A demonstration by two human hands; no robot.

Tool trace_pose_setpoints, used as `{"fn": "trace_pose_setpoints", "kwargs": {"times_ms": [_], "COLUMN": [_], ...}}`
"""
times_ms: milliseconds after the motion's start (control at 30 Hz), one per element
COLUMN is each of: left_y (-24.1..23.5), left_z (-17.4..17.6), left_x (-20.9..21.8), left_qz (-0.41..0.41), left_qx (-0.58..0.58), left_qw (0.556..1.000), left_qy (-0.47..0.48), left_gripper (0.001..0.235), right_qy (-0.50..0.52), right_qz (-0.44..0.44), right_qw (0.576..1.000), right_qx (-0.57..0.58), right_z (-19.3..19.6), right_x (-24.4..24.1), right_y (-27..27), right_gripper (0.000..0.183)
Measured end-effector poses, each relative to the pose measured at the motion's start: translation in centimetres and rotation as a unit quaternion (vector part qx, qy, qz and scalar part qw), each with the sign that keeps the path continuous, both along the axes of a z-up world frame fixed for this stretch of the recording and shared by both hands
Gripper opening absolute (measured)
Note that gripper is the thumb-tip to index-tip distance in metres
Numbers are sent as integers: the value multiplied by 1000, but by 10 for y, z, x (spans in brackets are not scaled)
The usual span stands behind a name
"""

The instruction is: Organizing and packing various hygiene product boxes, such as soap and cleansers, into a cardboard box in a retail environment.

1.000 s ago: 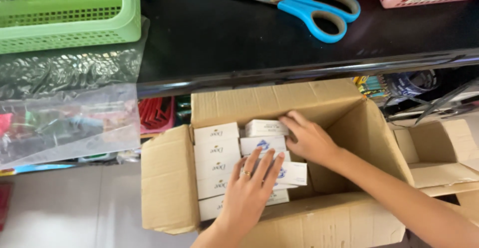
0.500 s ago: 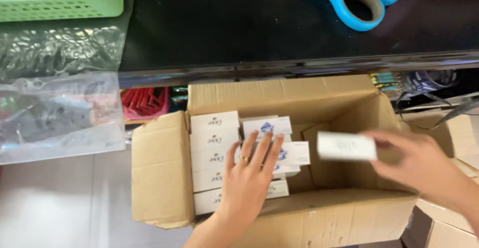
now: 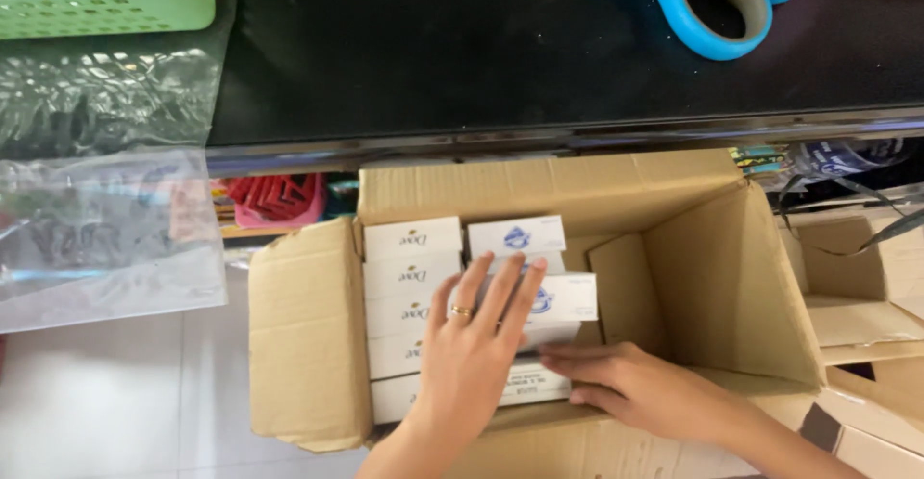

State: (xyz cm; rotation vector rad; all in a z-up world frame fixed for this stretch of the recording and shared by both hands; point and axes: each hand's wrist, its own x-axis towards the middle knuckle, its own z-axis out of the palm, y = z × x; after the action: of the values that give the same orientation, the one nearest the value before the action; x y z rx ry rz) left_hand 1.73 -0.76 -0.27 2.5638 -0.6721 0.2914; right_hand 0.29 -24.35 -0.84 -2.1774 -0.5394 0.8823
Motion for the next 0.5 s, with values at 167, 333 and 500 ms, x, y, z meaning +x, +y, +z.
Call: {"fn": "trace_pose_setpoints", "kwargs": {"times_ms": [167,333,500], "left_y": [1,6,15], "left_z": [-2,-5,-3], "left_x": [2,2,-2], "left_qz": [-5,-8,0], "left_qx": [-3,-63,-166], "left_qw": [1000,998,985], "left_qy": [-21,-1,56], "left_gripper": [77,66,63], "right_qy": [40,43,-98], "right_qz": [-38,-238,-103], "right_qw": [989,965,990], "right_qx": [138,-98,-21], "right_z": [-18,6,7], "right_x": [1,28,32], "right_y": [-37,-26,-3], "right_gripper": [31,36,69]}}
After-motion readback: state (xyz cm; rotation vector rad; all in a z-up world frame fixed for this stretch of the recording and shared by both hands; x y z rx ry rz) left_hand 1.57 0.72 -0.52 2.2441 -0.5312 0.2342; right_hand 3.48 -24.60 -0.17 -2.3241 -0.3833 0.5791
